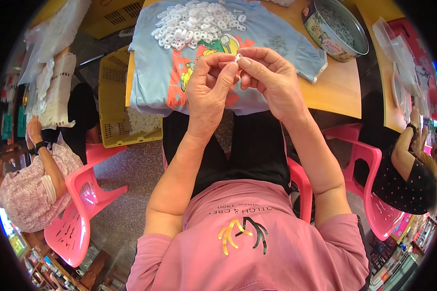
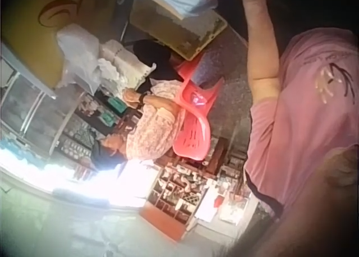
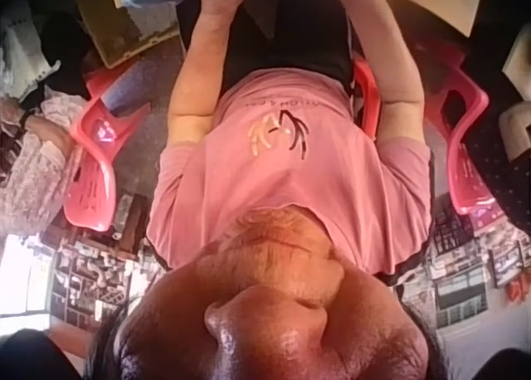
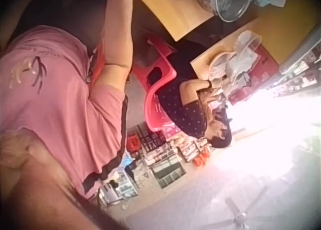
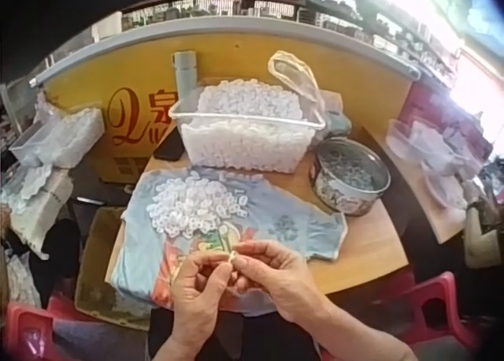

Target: Assembling small white plastic clips by hand at a workstation.

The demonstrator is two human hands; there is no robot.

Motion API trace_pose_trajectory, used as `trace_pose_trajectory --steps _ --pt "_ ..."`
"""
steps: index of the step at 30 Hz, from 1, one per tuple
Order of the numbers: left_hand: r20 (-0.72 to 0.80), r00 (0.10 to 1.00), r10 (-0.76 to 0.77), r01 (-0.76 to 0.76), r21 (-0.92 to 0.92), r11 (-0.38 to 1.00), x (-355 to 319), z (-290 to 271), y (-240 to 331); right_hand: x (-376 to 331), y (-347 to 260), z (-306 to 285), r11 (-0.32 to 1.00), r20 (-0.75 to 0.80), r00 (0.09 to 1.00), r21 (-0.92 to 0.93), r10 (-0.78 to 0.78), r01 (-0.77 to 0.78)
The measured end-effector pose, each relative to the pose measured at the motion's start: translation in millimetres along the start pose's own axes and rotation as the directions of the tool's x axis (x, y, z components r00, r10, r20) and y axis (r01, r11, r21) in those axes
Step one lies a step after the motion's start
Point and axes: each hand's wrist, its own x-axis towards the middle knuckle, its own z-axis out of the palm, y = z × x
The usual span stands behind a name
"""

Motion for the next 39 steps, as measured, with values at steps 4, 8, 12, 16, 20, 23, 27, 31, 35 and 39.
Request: trace_pose_trajectory --steps 4,8,12,16,20,23,27,31,35,39 --pt "-0.041 0.998 -0.042 0.040 -0.070 0.997 -0.1 3.3 0.2 -6.5 -1.0 4.1 0.999 -0.012 1.000 -0.050 -0.005 0.004" --pt "-0.015 0.999 -0.031 0.031 -0.021 0.999 -0.6 -0.6 -2.7 -11.8 3.6 2.6 0.973 -0.068 0.996 -0.228 -0.058 0.041" --pt "-0.006 0.999 -0.044 0.044 0.002 0.999 -1.5 -0.8 0.0 -18.3 4.1 6.2 0.975 -0.074 0.996 -0.220 -0.059 0.041" --pt "0.034 0.998 -0.043 0.042 0.041 0.998 -0.9 -0.7 1.4 -19.8 7.0 4.2 0.979 -0.096 0.993 -0.198 -0.066 0.046" --pt "0.067 0.995 -0.073 0.069 0.063 0.996 -1.2 0.5 5.6 -22.8 7.6 2.9 0.963 -0.091 0.988 -0.249 -0.125 0.099" --pt "0.081 0.993 -0.082 0.075 0.086 0.993 -0.7 -2.8 3.7 -25.2 7.8 4.1 0.920 -0.095 0.966 -0.340 -0.241 0.196" --pt "0.096 0.992 -0.078 0.071 0.069 0.995 -0.6 -7.9 -0.6 -21.3 0.4 -23.1 0.522 0.121 0.852 -0.743 -0.510 0.418" --pt "0.102 0.993 -0.059 0.054 0.050 0.997 0.0 -4.5 -0.6 -13.1 -10.7 -56.0 0.177 0.145 0.764 -0.930 -0.629 0.322" --pt "0.092 0.994 -0.067 0.063 0.045 0.997 -0.2 -3.9 1.5 -6.3 -14.0 -64.6 -0.005 0.238 0.750 -0.954 -0.618 0.299" --pt "0.082 0.992 -0.099 0.098 0.022 0.995 -1.3 -2.5 3.2 3.3 -14.8 -58.2 -0.113 0.326 0.735 -0.939 -0.594 0.325"
